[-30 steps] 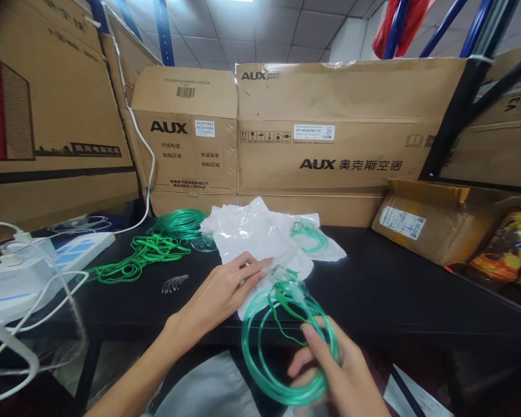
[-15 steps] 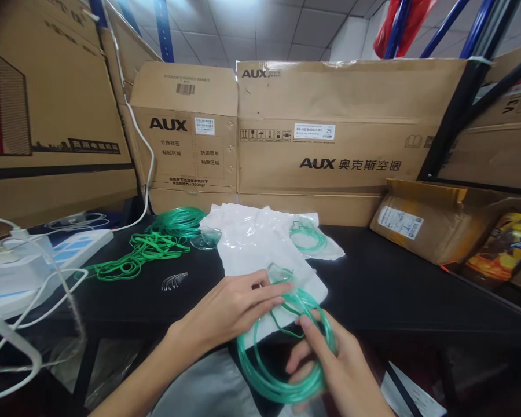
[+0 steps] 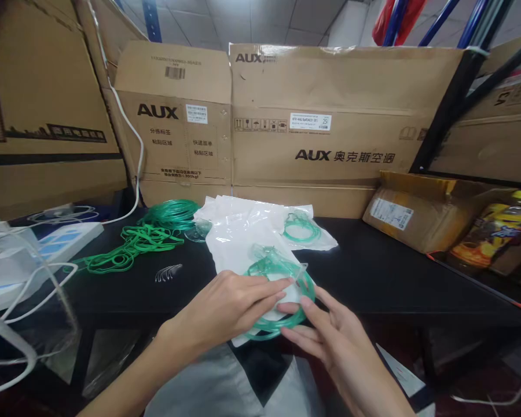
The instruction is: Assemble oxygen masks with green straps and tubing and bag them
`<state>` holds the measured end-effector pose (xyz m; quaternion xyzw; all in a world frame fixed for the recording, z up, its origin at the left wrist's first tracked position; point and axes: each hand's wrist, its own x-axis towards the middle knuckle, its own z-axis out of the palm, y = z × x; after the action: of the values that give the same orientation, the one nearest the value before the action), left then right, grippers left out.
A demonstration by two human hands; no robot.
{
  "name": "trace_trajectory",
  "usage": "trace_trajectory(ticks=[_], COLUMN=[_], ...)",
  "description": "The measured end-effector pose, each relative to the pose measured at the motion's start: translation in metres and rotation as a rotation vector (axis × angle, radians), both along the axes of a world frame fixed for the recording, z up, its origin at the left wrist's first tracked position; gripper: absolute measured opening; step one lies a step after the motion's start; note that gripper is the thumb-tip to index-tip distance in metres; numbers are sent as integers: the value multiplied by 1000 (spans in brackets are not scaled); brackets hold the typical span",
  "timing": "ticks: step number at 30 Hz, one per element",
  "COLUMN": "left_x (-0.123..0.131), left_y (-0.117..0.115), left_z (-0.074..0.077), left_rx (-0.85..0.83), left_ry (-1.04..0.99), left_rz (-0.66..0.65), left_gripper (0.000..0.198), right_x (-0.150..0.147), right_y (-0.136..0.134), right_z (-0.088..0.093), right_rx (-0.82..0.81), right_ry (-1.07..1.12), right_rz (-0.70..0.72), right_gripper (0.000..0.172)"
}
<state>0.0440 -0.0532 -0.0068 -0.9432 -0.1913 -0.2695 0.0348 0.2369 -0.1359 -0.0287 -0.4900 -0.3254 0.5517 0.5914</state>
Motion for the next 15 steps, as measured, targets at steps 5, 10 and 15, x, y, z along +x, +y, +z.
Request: trace_trajectory(ticks=[5, 10, 15], left_x=[5, 13, 22], left_y=[-9, -17, -29], left_z=[-1, -6, -10], left_rx=[48, 56, 181], left_ry=[4, -25, -8], left_rz=[-21, -73, -113], left_gripper=[35, 27, 21], right_x=[-8, -19, -21], right_y=[3, 7, 22], right_z=[-12, -28, -44], right_rx=[109, 185, 239], right_ry=[49, 68, -99], right_rz=[-24, -8, 28], right_gripper=[102, 101, 80])
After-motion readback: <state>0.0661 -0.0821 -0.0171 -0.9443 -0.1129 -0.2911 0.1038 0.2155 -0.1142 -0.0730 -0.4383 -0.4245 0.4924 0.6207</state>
